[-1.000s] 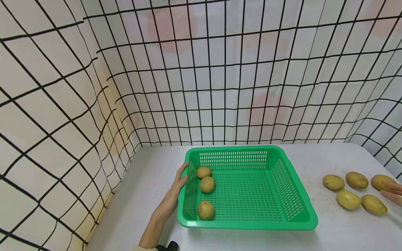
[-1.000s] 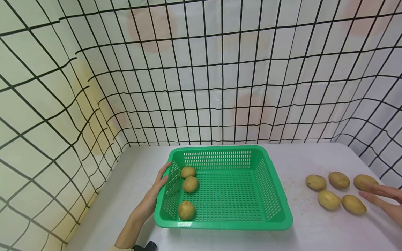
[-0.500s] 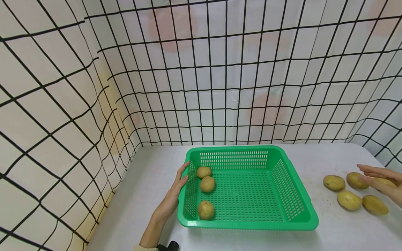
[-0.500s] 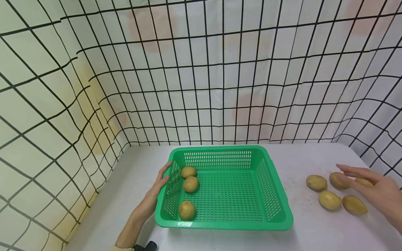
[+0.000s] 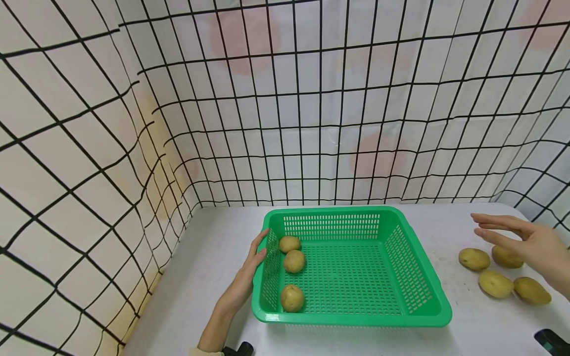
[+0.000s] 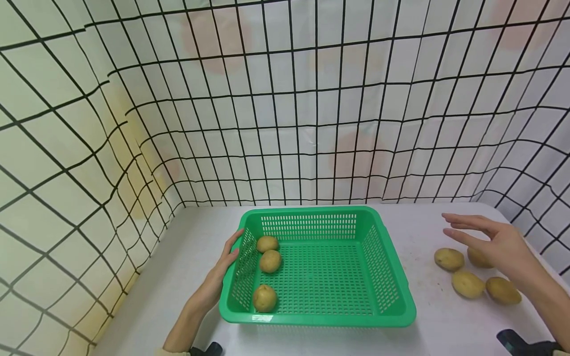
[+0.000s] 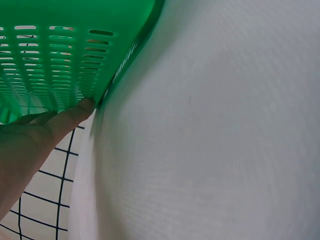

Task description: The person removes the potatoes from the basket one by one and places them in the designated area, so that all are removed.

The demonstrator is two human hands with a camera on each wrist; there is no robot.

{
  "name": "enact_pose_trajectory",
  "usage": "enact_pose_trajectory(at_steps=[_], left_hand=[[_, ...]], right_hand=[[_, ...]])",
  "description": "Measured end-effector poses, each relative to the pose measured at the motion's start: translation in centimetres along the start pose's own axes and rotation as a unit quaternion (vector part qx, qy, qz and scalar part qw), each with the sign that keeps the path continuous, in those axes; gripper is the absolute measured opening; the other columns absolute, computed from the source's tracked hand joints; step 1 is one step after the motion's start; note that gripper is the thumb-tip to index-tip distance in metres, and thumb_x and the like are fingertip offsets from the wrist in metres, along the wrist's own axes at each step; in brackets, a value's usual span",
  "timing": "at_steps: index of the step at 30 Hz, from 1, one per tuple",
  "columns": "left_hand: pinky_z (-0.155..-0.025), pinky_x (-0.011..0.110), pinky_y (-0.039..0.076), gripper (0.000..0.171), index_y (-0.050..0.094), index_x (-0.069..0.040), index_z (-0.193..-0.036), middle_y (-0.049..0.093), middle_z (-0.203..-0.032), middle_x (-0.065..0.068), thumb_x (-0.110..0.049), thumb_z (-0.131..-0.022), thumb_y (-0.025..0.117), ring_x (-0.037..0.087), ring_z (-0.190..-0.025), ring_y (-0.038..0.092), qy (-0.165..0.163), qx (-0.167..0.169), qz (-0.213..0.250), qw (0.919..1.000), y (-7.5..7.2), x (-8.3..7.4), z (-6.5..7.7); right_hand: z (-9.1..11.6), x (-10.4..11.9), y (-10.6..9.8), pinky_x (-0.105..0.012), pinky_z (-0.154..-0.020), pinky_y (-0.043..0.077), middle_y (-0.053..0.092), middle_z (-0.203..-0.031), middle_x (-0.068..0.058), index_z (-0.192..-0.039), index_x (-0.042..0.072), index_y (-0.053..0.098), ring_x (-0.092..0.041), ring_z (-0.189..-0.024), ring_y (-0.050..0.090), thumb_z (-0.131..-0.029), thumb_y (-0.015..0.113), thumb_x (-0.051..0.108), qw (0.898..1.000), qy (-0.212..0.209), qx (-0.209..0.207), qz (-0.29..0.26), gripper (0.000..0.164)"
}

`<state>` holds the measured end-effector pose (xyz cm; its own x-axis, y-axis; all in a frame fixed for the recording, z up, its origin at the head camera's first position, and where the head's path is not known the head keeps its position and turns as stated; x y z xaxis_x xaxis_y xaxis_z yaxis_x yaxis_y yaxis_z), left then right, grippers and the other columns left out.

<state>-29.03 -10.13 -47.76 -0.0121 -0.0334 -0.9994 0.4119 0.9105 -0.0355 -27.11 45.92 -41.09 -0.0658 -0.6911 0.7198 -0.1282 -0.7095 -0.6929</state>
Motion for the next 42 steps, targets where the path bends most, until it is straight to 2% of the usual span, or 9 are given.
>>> enact_pose_trajectory(at_steps=[2,4,6,9,11,17,22,34,42], left_hand=[[-0.121,0.073,0.018,0.050,0.013,-0.049,-0.161,0.006,-0.174,-0.001,-0.046,-0.113,0.027,0.037,-0.160,0.007,0.001,-0.001,0.000,1.0000,0.0,0.0,0.0],[-0.121,0.073,0.018,0.050,0.013,-0.049,-0.161,0.006,-0.173,-0.001,-0.046,-0.113,0.028,0.036,-0.160,0.007,0.001,-0.001,0.000,1.0000,0.0,0.0,0.0],[-0.121,0.073,0.018,0.050,0.013,-0.049,-0.161,0.006,-0.174,-0.002,-0.046,-0.113,0.028,0.036,-0.160,0.007,0.001,0.000,0.000,1.0000,0.0,-0.1,0.0],[-0.121,0.073,0.019,0.050,0.013,-0.049,-0.160,0.006,-0.174,-0.001,-0.046,-0.113,0.028,0.036,-0.160,0.007,0.000,0.000,-0.001,1.0000,0.0,-0.1,0.0],[-0.121,0.073,0.019,0.050,0.013,-0.049,-0.160,0.006,-0.174,-0.001,-0.046,-0.113,0.028,0.036,-0.160,0.007,-0.001,0.001,-0.002,1.0000,0.0,-0.1,0.0],[-0.121,0.072,0.019,0.050,0.013,-0.049,-0.161,0.006,-0.174,-0.001,-0.046,-0.113,0.027,0.036,-0.160,0.007,-0.001,0.003,-0.001,1.0000,0.0,-0.1,0.0],[-0.121,0.071,0.022,0.050,0.013,-0.049,-0.160,0.006,-0.174,-0.001,-0.047,-0.113,0.027,0.037,-0.160,0.010,-0.002,0.005,-0.001,1.0000,0.0,-0.1,0.0],[-0.121,0.071,0.022,0.051,0.011,-0.048,-0.161,0.006,-0.174,-0.001,-0.048,-0.113,0.027,0.038,-0.160,0.010,0.000,0.009,0.001,1.0000,0.1,0.2,0.0],[-0.121,0.071,0.023,0.050,0.012,-0.049,-0.160,0.006,-0.174,-0.001,-0.047,-0.113,0.026,0.038,-0.160,0.010,0.000,0.008,0.000,1.0000,0.0,-0.1,0.1]], right_hand=[[-0.3,0.7,0.4,-0.080,-0.115,-0.006,0.051,-0.147,0.024,-0.158,0.028,0.044,-0.041,-0.161,0.001,-0.101,0.063,0.051,1.000,-0.007,0.006,0.001,0.064],[-0.6,1.3,0.7,-0.080,-0.116,-0.004,0.045,-0.151,0.031,-0.157,0.027,0.046,-0.041,-0.161,0.004,-0.100,0.063,0.052,1.000,-0.010,0.006,0.013,0.064],[-0.7,2.4,1.0,-0.085,-0.111,0.003,0.041,-0.146,0.040,-0.157,0.025,0.046,-0.053,-0.156,0.007,-0.100,0.062,0.055,0.999,-0.018,0.013,0.027,0.066],[-0.9,3.8,1.4,-0.084,-0.111,0.007,0.038,-0.122,0.051,-0.155,0.023,0.049,-0.053,-0.155,0.012,-0.099,0.064,0.054,0.999,-0.023,0.013,0.024,0.066],[-1.0,4.9,1.7,-0.084,-0.112,0.008,0.040,-0.125,0.050,-0.154,0.021,0.050,-0.051,-0.155,0.014,-0.099,0.065,0.052,0.999,-0.036,0.017,0.018,0.065],[-1.7,7.4,2.6,-0.085,-0.109,0.014,0.042,-0.161,0.014,-0.153,0.020,0.052,-0.053,-0.154,0.018,-0.098,0.066,0.054,0.998,-0.051,0.035,0.028,0.066],[-2.2,9.0,3.8,-0.087,-0.107,0.012,0.035,-0.166,-0.015,-0.154,0.023,0.049,-0.055,-0.154,0.014,-0.098,0.065,0.055,0.997,-0.043,0.065,0.002,0.067],[-3.3,14.2,6.0,-0.081,-0.097,0.033,0.057,-0.143,-0.020,-0.147,0.019,0.058,-0.052,-0.145,0.032,-0.101,0.066,0.045,0.989,-0.118,0.079,0.028,0.053],[-3.4,16.2,7.4,-0.077,-0.095,0.040,0.058,-0.140,-0.014,-0.144,0.018,0.061,-0.047,-0.140,0.040,-0.101,0.068,0.039,0.984,-0.155,0.086,0.013,0.049]])
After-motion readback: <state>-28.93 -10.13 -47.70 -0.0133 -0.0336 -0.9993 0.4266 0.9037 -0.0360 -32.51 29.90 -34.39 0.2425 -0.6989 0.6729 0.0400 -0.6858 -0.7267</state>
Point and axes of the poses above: each hand's wrist, its own z-axis away from the middle knuckle, its own y-axis out of the palm, x = y × z, the point moved 10 cm from there along -z, towards the middle knuckle
